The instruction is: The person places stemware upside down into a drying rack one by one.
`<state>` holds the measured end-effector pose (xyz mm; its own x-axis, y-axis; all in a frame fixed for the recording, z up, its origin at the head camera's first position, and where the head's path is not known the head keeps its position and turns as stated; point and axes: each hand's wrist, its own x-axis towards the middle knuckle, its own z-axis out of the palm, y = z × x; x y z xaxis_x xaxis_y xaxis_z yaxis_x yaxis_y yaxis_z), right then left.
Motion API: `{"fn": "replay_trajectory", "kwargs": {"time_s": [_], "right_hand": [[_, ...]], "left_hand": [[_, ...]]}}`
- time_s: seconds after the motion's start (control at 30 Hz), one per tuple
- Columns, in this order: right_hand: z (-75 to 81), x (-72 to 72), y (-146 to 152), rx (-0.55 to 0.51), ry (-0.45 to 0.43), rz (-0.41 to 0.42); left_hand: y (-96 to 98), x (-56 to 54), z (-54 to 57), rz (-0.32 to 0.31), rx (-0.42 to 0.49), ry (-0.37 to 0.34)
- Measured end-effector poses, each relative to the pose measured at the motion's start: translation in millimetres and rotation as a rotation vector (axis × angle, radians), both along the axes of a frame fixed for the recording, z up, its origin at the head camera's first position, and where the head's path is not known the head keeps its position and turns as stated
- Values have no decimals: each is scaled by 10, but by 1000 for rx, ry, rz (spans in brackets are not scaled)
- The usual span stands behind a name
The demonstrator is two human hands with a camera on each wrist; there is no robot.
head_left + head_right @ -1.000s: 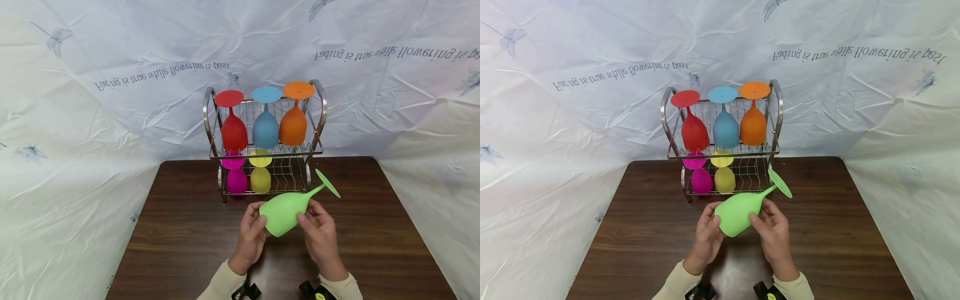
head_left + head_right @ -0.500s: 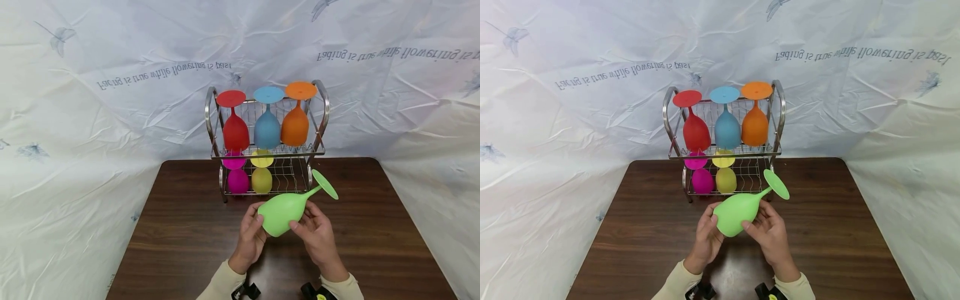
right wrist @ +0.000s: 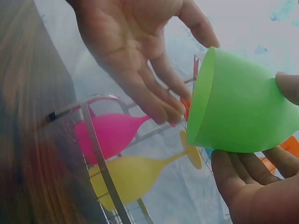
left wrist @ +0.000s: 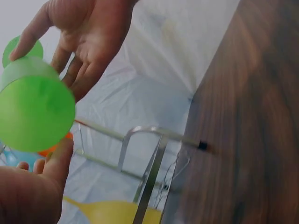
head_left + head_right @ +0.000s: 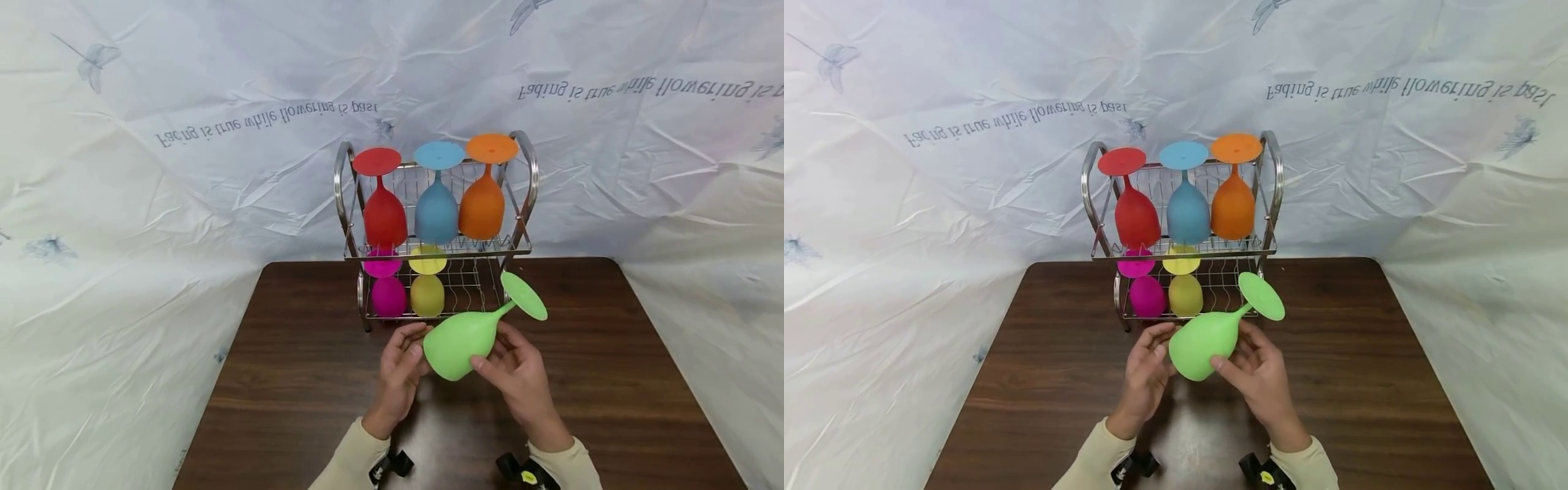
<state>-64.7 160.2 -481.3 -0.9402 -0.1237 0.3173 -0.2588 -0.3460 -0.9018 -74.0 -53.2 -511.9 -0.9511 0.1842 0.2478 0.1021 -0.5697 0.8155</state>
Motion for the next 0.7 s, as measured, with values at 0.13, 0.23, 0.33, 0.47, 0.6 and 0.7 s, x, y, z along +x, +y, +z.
{"fn": "replay_trajectory", "kwargs": {"time_s": [0.13, 0.23, 0.33, 0.47, 0.6, 0.7], "right_hand": [[0, -42, 47, 13, 12, -30], [18, -75, 75, 43, 3, -79], [40, -116, 98, 97, -32, -141], [48, -186, 136, 194, -78, -194], [18, -264, 178, 340, -102, -245], [-30, -336, 203, 445, -97, -279]], "left_hand": [[-96, -61, 1, 110, -95, 32], [-186, -113, 11, 226, -207, 47], [-289, -166, 29, 353, -325, 46], [-439, -233, 36, 463, -460, -2], [-587, -314, -3, 541, -551, -30], [-685, -388, -77, 621, -632, -18]]}}
